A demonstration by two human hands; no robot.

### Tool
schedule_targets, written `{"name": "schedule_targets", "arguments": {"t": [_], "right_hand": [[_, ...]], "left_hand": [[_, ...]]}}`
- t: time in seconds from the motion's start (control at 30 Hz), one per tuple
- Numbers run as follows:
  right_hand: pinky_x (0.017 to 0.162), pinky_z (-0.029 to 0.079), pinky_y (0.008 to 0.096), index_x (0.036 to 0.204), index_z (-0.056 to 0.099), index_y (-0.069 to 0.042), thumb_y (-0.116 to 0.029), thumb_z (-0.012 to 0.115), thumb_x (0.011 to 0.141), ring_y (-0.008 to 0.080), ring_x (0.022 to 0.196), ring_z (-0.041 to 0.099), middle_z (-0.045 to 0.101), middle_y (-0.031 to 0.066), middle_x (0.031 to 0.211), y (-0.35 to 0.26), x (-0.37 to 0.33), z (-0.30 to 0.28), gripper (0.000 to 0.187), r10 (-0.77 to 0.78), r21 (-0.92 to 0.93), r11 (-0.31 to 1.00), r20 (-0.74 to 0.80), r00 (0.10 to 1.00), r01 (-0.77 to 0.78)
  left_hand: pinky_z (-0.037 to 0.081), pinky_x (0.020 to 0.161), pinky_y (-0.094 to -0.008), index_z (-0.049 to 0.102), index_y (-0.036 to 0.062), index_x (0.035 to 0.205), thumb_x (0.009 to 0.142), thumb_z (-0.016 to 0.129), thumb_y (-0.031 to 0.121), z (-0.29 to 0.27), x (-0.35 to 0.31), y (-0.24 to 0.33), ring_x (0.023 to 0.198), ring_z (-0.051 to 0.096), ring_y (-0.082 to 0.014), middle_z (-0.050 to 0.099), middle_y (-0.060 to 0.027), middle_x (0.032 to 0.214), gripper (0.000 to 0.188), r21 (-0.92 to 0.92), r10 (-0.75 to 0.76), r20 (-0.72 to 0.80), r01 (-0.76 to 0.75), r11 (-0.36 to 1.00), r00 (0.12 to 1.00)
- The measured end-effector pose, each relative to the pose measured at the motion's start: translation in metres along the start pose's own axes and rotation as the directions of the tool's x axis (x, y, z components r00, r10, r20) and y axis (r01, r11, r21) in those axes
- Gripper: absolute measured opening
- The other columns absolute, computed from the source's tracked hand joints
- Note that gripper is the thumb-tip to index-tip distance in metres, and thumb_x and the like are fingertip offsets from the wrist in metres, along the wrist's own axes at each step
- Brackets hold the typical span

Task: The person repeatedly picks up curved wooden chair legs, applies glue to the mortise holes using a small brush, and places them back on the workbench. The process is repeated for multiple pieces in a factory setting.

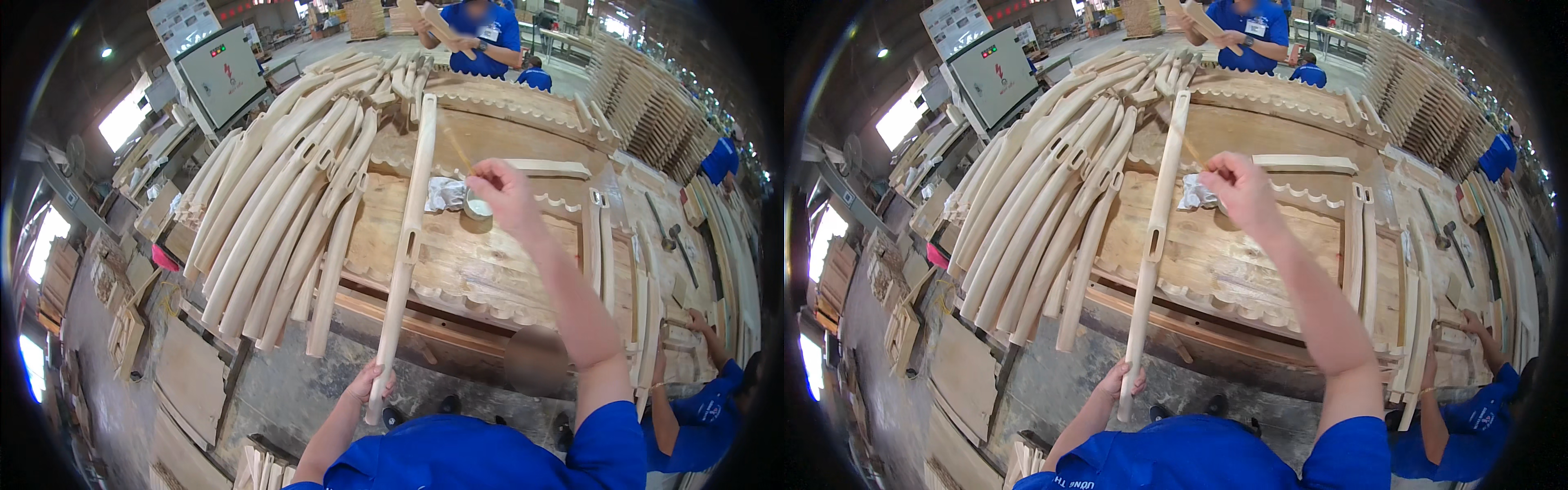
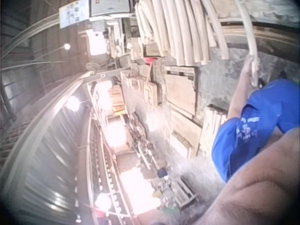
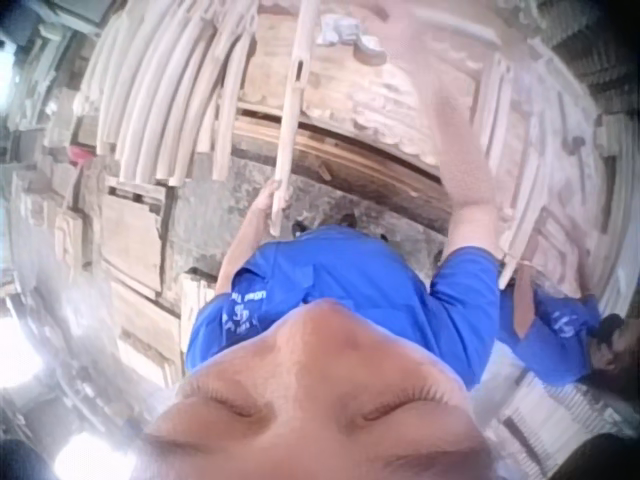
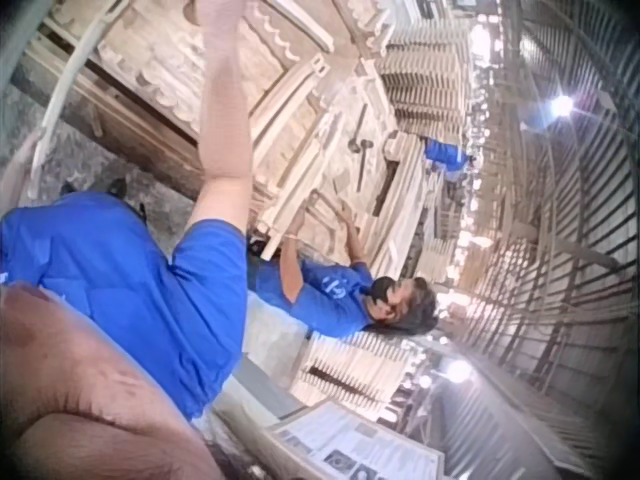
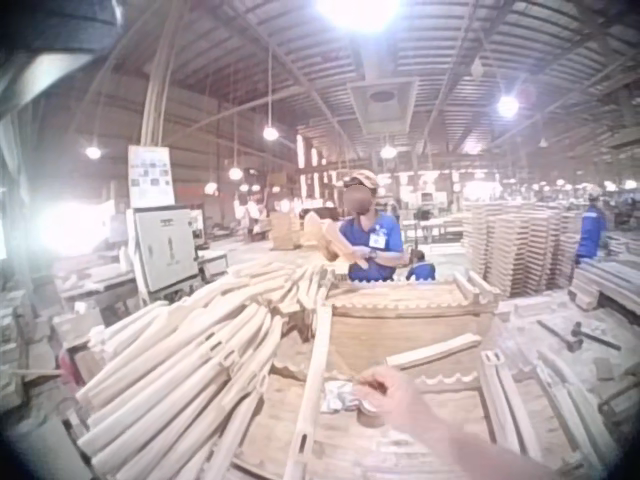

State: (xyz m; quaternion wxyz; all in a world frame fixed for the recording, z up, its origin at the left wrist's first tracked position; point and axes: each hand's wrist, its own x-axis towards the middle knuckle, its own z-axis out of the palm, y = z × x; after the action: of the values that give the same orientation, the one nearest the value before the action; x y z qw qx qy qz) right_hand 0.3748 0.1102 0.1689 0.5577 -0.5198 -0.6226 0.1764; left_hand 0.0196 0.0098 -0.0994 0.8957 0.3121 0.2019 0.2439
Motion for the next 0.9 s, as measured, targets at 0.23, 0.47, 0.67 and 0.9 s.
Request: {"name": "schedule_targets", "arguments": {"t": [0.23,0.47,0.67,0.9], "right_hand": [[0.045,0.048,0.0232,0.093,0.043,-0.003,-0.013,0.048,0.093,0.0115,0.055,0.06,0.056,0.0046,0.073,0.0,-0.028,0.074,0.011,0.108,0.249,0.962,0.032,0.994,-0.113],[0.048,0.049,0.0269,0.091,0.043,-0.001,-0.013,0.049,0.092,0.0141,0.054,0.062,0.057,0.0073,0.068,0.005,-0.034,0.109,0.013,0.044,0.155,0.987,0.054,0.998,-0.051],[0.052,0.053,0.0276,0.091,0.043,0.0,-0.012,0.05,0.091,0.0163,0.055,0.063,0.057,0.0083,0.069,0.01,-0.03,0.1,0.014,0.187,0.231,0.947,0.173,0.967,-0.224],[0.051,0.05,0.0274,0.089,0.044,-0.001,-0.013,0.049,0.092,0.0158,0.058,0.063,0.057,0.0081,0.069,-0.007,-0.01,0.092,0.013,0.005,0.08,0.996,0.394,0.919,-0.04]], "left_hand": [[0.041,0.046,-0.029,0.034,0.0155,0.114,0.08,0.062,0.045,0.02,-0.003,-0.008,0.048,0.048,-0.0189,0.049,-0.0106,0.067,0.053,-0.041,0.011,-0.065,-0.013,0.999,0.998],[0.041,0.048,-0.0297,0.035,0.0156,0.114,0.084,0.058,0.042,0.024,-0.002,-0.014,0.048,0.047,-0.0187,0.049,-0.0107,0.067,0.046,-0.056,0.017,-0.09,-0.022,0.998,0.996],[0.038,0.048,-0.0293,0.039,0.0166,0.11,0.083,0.058,0.051,0.021,0.003,-0.013,0.046,0.045,-0.0161,0.05,-0.0072,0.066,0.048,-0.003,0.021,-0.05,-0.021,1.0,0.999],[0.038,0.049,-0.0298,0.043,0.0134,0.106,0.082,0.057,0.053,0.019,0.001,-0.019,0.045,0.045,-0.0158,0.05,-0.0065,0.064,0.048,0.001,0.068,-0.095,-0.068,0.998,0.993]]}}
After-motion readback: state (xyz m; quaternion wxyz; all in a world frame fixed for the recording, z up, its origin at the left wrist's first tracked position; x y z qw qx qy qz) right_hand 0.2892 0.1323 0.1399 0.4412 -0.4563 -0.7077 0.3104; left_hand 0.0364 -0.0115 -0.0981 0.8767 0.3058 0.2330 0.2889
